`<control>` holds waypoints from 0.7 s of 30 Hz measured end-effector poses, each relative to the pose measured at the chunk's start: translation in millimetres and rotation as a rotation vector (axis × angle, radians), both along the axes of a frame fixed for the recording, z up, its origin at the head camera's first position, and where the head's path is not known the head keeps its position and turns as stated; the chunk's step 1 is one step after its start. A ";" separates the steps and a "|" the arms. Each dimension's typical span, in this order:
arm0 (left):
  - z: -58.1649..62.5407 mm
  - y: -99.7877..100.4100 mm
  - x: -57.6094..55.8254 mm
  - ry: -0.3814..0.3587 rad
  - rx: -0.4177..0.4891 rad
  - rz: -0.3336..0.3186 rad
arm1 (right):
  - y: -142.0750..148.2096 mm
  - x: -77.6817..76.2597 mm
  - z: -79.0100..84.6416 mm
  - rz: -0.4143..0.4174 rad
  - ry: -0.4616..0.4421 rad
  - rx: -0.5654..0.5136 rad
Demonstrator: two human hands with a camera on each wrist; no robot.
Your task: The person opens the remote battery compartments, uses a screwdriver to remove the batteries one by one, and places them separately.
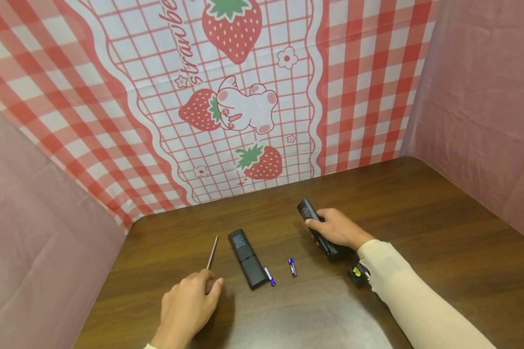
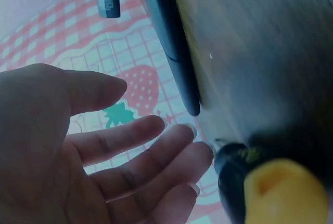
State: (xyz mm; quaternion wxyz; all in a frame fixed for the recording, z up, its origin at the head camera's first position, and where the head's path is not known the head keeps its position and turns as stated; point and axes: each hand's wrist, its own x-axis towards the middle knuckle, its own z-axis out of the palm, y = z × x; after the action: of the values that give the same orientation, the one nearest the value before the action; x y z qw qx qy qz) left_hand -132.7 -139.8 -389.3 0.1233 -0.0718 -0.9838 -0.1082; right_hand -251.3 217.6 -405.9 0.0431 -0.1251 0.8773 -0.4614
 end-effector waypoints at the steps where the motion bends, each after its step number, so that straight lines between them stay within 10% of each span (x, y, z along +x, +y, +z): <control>1: -0.7 1.6 0.2 0.003 0.006 -0.007 | 0.0 -0.1 -0.1 -0.008 0.017 0.024; 21: -9.6 35.9 -6.0 0.080 0.012 -0.095 | -13.4 -6.5 -2.5 -0.010 0.037 0.093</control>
State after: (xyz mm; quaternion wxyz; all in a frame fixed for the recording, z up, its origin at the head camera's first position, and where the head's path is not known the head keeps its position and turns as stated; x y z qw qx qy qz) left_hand -138.7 -103.9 -398.8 0.1575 -0.1220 -0.9729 -0.1170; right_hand -257.8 204.2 -408.4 0.0302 -0.1271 0.8990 -0.4180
